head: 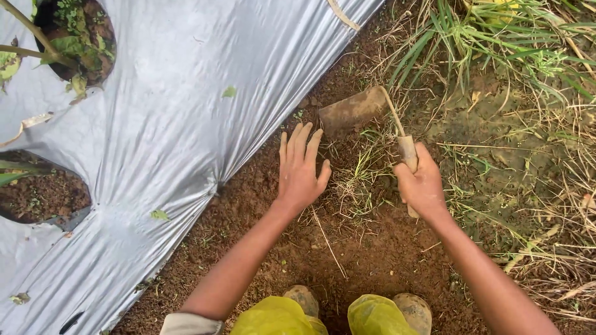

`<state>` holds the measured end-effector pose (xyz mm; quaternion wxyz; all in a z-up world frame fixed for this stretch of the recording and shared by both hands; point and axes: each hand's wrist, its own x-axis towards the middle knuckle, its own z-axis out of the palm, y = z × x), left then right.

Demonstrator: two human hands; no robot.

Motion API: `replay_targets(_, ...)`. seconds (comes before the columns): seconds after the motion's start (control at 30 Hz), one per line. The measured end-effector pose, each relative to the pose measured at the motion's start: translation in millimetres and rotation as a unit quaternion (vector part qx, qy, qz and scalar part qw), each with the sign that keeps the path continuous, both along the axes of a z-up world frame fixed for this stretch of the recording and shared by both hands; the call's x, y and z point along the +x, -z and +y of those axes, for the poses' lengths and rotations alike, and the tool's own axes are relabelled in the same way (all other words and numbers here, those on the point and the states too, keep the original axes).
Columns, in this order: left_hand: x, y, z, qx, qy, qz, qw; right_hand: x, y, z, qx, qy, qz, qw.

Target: Weeding and cleaning a vegetable garden by scraping the soil with a hand hoe and removing debris from around plants by hand.

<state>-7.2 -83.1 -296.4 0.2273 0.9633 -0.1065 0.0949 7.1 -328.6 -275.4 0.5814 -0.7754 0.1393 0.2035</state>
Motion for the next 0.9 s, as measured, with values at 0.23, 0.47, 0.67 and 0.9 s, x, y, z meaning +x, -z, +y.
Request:
replay_targets(0.23,-27,7,-6,-0.040,0.072,0.211,0.974,21,-35,23,0.050,0.095,-0.126,0.986)
replay_targets(0.47,-19,35,11,-0.005,0.038,-0.017,0.999,-11,8,-5,-0.045,-0.031,-0.018,0.998)
replay_targets(0.67,26,7,27,0.148,0.008,-0.097,0.984,-39,-1,-28,-0.088,0.032,-0.043,0.995)
replay_targets(0.9,73,-1,28,0.260,0.046,-0.104,0.959,-27,1,-46,-0.141,0.034,-0.058,0.988)
